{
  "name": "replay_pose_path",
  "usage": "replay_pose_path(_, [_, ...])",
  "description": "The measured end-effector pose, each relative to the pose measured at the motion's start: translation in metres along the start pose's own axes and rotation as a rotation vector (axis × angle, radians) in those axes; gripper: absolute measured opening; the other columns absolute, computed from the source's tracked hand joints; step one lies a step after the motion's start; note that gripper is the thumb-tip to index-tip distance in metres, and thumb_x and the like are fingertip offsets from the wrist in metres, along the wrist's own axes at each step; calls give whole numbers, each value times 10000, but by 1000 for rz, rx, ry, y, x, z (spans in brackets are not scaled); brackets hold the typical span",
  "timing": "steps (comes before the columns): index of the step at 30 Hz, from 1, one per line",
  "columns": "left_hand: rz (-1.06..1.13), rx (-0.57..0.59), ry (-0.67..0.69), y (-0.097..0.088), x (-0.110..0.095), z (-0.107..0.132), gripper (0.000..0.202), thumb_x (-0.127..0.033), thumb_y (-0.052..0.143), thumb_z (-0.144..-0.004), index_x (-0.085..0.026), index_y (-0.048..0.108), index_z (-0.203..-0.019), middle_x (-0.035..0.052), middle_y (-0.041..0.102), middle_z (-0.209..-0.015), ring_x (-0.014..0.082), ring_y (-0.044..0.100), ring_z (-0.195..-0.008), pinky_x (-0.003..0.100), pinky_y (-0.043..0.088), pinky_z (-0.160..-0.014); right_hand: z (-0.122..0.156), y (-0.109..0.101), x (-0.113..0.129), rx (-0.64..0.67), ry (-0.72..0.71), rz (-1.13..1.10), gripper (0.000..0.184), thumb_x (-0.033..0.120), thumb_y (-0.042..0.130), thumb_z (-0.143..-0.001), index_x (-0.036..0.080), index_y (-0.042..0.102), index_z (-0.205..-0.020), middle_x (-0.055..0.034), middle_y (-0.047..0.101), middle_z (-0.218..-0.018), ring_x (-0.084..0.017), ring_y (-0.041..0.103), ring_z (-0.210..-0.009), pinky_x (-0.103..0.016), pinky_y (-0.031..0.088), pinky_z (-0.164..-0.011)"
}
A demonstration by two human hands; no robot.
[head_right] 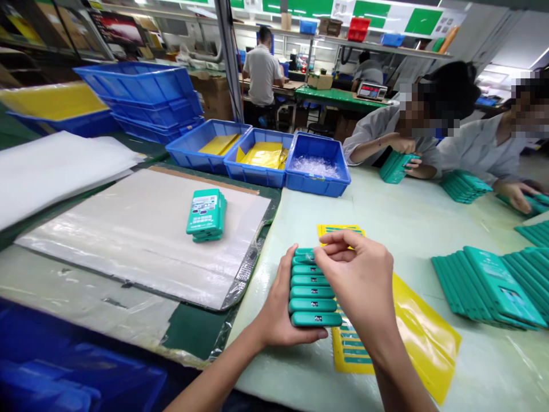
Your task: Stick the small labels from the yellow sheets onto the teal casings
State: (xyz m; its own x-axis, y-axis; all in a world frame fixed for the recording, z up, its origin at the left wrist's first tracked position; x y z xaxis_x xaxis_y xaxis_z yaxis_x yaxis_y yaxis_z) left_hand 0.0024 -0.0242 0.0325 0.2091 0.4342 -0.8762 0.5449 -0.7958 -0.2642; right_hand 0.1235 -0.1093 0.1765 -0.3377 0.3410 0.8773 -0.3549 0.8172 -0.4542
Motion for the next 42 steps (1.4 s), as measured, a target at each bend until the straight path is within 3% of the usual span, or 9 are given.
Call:
replay_pose_path(7, [18,13,-39,0,-2,0,1607,-625,1047,-603,-321,-9,-1776,221,231,-1795,534,279,-1671,786,305,-1344,-5,4,-5,56,-61,9,289,425,807,-700,183,844,-853,-65,776,-744,-207,722,-651,-321,595,-628])
replay_pose_path(11, [19,15,-41,0,-1,0,1586,-649,1032,-616,-313,-1,-1772,227,202,-1806,538,249,-1686,785,301,-1346,-2,8,-8,123,-228,89,218,359,724,-818,206,849,-913,-51,749,-804,-196,703,-707,-327,580,-679])
replay_pose_path(15, [18,13,-44,-1,-2,0,1553,-649,1023,-637,-331,14,-1774,213,219,-1805,534,276,-1676,790,308,-1342,-12,3,-12,136,-392,348,395,341,711,-872,239,855,-1225,-97,717,-1017,-254,698,-887,-383,553,-771])
replay_pose_path(18, [18,16,-40,-3,-3,-1,1543,-668,1012,-645,-338,14,-1775,209,235,-1798,535,292,-1669,800,310,-1336,-28,-4,-22,127,-333,366,604,458,833,-784,232,820,-1344,-106,707,-1072,-262,681,-894,-400,553,-788])
replay_pose_path(22, [28,9,-19,-4,-2,-2,1524,-647,1016,-661,-319,34,-1779,213,283,-1774,514,336,-1653,759,325,-1346,-50,-10,-55,348,-105,75,579,604,758,-820,149,853,-1166,-79,757,-908,-183,642,-663,-336,551,-625])
replay_pose_path(27, [25,-23,24,-5,-2,-2,1484,-611,1006,-691,-345,40,-1785,192,324,-1753,494,386,-1627,757,342,-1338,-70,-35,-122,-32,-1,180,459,566,682,-837,147,835,-945,-136,816,-895,-247,732,-758,-372,599,-682])
replay_pose_path(30, [6,-24,12,-5,-2,-2,1505,-590,1022,-669,-324,47,-1784,205,331,-1749,496,397,-1622,737,366,-1333,-67,-34,-160,-27,37,267,302,483,800,-736,184,800,-777,-123,823,-838,-282,758,-773,-416,621,-766])
replay_pose_path(33, [-8,-11,2,-5,-3,-1,1512,-585,1021,-674,-314,31,-1785,214,329,-1750,494,407,-1617,724,381,-1328,-54,-19,-185,-24,41,344,245,406,818,-741,181,822,-839,-141,833,-950,-323,777,-900,-468,615,-903])
replay_pose_path(42, [50,-11,-14,-6,-3,1,1439,-652,966,-726,-439,3,-1774,152,391,-1708,498,483,-1550,807,358,-1294,-26,2,-202,-16,-20,443,374,305,668,-900,115,850,-1166,-200,738,-1138,-366,660,-1127,-485,520,-1063])
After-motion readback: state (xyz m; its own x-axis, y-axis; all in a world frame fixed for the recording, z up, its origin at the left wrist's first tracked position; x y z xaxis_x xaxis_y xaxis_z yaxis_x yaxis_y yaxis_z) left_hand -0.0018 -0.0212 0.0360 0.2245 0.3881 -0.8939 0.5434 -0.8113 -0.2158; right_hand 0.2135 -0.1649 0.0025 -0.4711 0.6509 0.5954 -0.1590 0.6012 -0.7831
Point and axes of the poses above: each hand's wrist, its own z-axis away from the middle knuckle, its own y-axis out of the palm, x = y × z, the point moved 2 cm from there along -z, towards the middle knuckle
